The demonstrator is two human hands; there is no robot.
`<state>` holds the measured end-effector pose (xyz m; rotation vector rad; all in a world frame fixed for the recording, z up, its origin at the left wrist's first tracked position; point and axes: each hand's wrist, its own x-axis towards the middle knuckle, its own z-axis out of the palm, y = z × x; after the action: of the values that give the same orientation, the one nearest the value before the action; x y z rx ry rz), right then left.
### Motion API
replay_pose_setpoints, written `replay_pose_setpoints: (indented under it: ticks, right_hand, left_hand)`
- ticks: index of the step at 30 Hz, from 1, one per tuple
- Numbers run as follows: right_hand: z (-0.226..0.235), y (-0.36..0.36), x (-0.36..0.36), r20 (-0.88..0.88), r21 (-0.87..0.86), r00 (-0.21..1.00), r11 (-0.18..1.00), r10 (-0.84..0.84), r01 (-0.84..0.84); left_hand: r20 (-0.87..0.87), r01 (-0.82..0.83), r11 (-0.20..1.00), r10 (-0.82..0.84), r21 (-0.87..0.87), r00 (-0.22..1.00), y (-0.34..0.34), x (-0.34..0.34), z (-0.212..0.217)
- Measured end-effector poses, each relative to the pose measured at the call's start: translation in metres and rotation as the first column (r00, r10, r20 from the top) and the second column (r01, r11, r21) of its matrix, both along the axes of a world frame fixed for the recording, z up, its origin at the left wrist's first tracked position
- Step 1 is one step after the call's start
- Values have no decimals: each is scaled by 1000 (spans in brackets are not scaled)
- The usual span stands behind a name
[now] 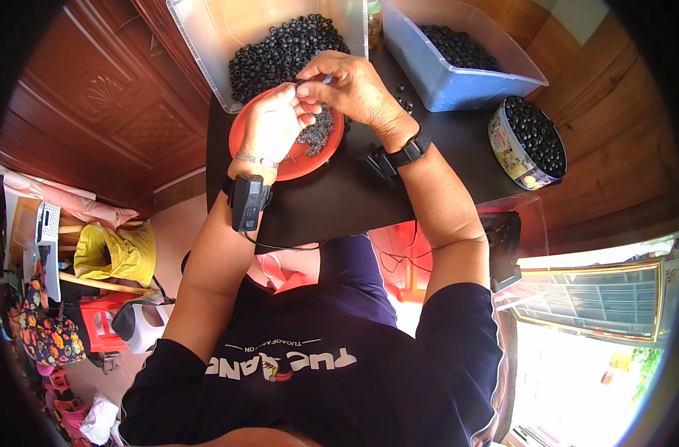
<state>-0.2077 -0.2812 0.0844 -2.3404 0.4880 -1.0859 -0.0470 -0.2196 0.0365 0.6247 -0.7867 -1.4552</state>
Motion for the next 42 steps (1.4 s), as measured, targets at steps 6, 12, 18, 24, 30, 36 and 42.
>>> replay_pose_setpoints:
  ticks: [6, 12, 18, 24, 30, 36, 42]
  right_hand:
    - [-4, 4, 5, 81, -189, 996, 981, -34, 49]
    - [-8, 4, 11, 140, -297, 989, 951, -44, 84]
    - [-9, 5, 11, 148, -358, 988, 928, -52, 102]
    - [-9, 6, 10, 128, -361, 991, 928, -50, 93]
    - [-8, 9, 15, 107, -412, 993, 906, -53, 93]
    - [-10, 12, 19, 122, -468, 988, 873, -95, 141]
    - [7, 2, 5, 248, -572, 928, 731, -278, 372]
  left_hand:
    - [-141, 37, 999, -33, 28, 990, 0, 0, 4]
    - [-176, 70, 998, -68, 6, 982, -2, 2, 1]
    - [-165, 85, 996, -88, -20, 982, 1, 2, 3]
    - [-136, 98, 993, -105, -62, 985, -3, 1, 0]
    - [-153, 107, 990, -121, -95, 981, -7, 4, -6]
    - [-209, 71, 996, -81, -55, 975, -3, -2, 3]
    - [-21, 2, 1000, -3, -25, 1000, 3, 2, 7]
